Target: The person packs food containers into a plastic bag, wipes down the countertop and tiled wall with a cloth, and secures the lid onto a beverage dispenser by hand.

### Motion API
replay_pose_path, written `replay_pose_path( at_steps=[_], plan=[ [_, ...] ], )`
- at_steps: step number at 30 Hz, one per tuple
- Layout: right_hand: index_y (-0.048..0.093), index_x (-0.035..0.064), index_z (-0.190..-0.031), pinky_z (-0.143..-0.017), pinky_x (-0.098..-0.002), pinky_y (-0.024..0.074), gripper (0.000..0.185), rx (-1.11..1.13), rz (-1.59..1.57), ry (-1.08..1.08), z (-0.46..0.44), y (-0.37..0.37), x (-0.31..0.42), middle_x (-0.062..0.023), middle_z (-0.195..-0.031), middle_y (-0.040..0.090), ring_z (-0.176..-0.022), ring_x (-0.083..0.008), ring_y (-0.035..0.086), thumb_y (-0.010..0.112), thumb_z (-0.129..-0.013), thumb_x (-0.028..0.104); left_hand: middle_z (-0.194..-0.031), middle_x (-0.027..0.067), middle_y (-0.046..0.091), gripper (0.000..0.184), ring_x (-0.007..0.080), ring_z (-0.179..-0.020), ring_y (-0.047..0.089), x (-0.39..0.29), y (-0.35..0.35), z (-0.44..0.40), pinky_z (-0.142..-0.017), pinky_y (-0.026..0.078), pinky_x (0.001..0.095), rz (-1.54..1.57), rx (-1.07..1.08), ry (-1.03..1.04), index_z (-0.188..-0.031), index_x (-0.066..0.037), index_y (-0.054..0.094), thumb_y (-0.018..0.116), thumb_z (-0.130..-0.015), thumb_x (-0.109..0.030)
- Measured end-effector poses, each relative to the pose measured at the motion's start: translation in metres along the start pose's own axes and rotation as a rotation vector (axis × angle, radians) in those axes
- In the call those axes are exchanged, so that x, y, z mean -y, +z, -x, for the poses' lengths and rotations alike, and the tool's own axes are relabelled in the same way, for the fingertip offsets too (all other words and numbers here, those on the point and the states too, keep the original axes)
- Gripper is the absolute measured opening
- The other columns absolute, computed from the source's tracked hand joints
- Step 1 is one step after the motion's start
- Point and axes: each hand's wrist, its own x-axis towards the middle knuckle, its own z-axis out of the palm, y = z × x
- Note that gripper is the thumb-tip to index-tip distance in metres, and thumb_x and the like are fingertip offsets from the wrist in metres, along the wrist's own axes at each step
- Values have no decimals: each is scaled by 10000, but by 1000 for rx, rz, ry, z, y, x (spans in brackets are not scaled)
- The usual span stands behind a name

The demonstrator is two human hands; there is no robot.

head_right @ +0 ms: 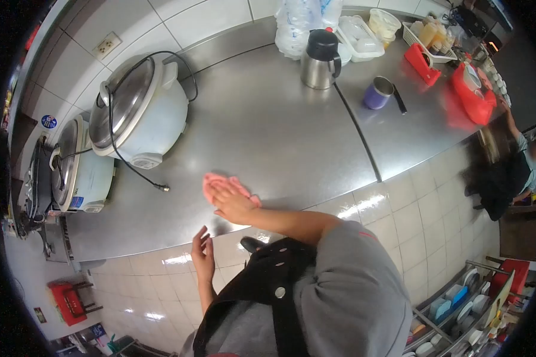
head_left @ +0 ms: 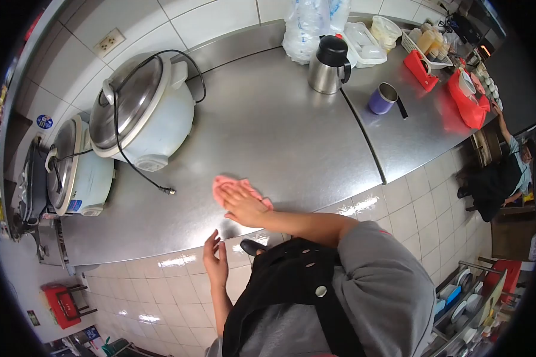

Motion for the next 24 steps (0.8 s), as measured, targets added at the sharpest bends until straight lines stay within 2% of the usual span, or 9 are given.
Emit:
replay_pose_path(
  at_steps=[2, 4, 7, 8, 13, 17, 21, 23, 24],
  plan=[
    [378, -10, -1372, -1119, -500, 245, 693, 13, 148, -241, -16, 18, -9, -162, -1502, 269, -1391, -313, 263, 583, -849, 397, -1209, 119, 617, 306, 202, -1037, 622, -8, 20, 9, -861, 487, 304, 33, 32, -37, -1242, -17, 556, 542, -943, -76],
    [345, 59, -1395, -1137, -457, 234, 642, 104, 379, -176, -49, 12, -32, -141, -1479, 316, -1384, -293, 282, 537, -850, 340, -1161, 128, 635, 270, 209, -1008, 632, -16, 34, 13, -852, 498, 314, -7, 106, 7, -1196, -8, 589, 544, -937, -69],
    [454, 163, -1292, -1079, -421, 321, 496, 134, 107, 201, -104, -20, -115, -49, -1383, 440, -1311, -209, 388, 535, -808, 230, -1068, 168, 645, 272, 268, -966, 641, -33, 42, 16, -840, 508, 349, -91, 160, 100, -1180, -28, 605, 550, -917, -66],
    [550, 188, -1190, -1028, -434, 355, 393, 214, 378, 272, -124, -36, -150, -20, -1306, 509, -1277, -209, 417, 538, -804, 262, -1066, 168, 645, 271, 277, -961, 643, -29, 41, 20, -837, 508, 356, -104, 168, 113, -1178, -25, 604, 550, -915, -67],
    [615, 159, -1107, -1069, -474, 269, 275, -395, 389, 434, -45, -82, -290, -41, -1283, 532, -1284, -267, 387, 438, -926, 266, -1057, 181, 643, 267, 308, -955, 643, -4, 25, 60, -826, 507, 377, -253, 97, 80, -1173, -31, 601, 546, -915, -73],
    [609, 70, -1133, -1052, -499, 325, 294, -514, 402, 281, 89, -141, -277, -159, -1235, 558, -1227, -353, 449, 474, -923, 226, -1073, 164, 642, 269, 319, -958, 639, 22, 17, 122, -808, 511, 390, -328, 74, -9, -1171, -52, 606, 558, -909, -89],
    [567, 24, -1179, -1063, -492, 315, 337, -437, 288, 522, 154, -202, -237, -212, -1314, 499, -1266, -363, 419, 474, -924, 224, -1084, 155, 641, 263, 316, -953, 641, 51, 19, 194, -795, 513, 400, -342, 77, -121, -1156, -84, 621, 576, -899, -110],
    [509, 35, -1227, -1026, -488, 345, 347, -605, 881, 860, 171, -180, -226, -195, -1303, 477, -1214, -360, 438, 482, -921, 197, -1089, 160, 643, 265, 307, -934, 651, 62, 23, 224, -794, 514, 396, -308, 49, -148, -1152, -71, 621, 581, -894, -111],
    [475, 47, -1262, -1006, -469, 358, 373, -537, 992, 682, 179, -148, -231, -172, -1287, 470, -1188, -330, 442, 484, -928, 214, -1092, 163, 643, 267, 305, -924, 655, 73, 27, 235, -797, 514, 394, -260, 51, -181, -1153, -62, 619, 582, -893, -110]
  ],
)
